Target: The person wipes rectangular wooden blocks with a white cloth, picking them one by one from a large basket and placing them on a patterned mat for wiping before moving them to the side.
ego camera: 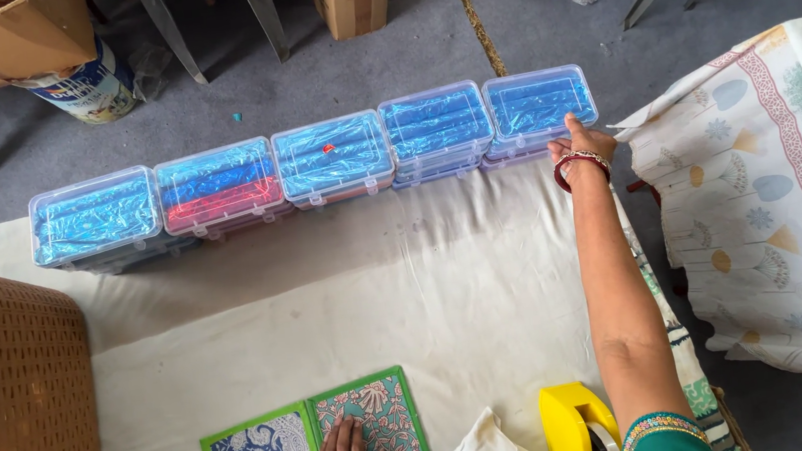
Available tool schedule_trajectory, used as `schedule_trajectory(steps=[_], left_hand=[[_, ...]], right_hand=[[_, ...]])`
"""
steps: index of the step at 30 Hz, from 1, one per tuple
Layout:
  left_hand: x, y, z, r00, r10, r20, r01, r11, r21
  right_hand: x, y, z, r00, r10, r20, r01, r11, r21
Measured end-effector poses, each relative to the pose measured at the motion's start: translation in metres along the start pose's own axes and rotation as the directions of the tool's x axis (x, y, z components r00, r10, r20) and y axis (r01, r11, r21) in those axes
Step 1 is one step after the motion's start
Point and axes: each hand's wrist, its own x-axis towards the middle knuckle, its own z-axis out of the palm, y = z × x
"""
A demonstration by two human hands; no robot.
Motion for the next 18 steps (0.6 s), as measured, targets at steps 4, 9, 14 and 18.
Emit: schedule_trajectory(steps=[4,9,14,18], left_hand=[[0.001,0.003,-0.003,1.0,-0.008,-0.003,0.008,1.0,0.005],[0.001,0.004,-0.004,0.999,0.03,-0.03,-0.029,1.0,0.011],[0.004,0.012,-0.014,0.997,-0.047,0.056,0.044,0.998,0.047],[0.011,0.026,-0.041,0.997,-0.061,0.057,0.056,0.995,0.078]], right_hand=[[0.013,0.007,0.0,1.0,0.002,0.023,-0.002,1.0,-0.005],[0.021,0.016,0.005,0.995,-0.031,0.09,0.042,0.991,-0.124],[0.015,0.02,0.005,0.992,-0.027,0.121,0.048,0.983,-0.176],[0.001,0.04,-0.007,0.995,-0.035,0.093,0.033,0.999,0.026]])
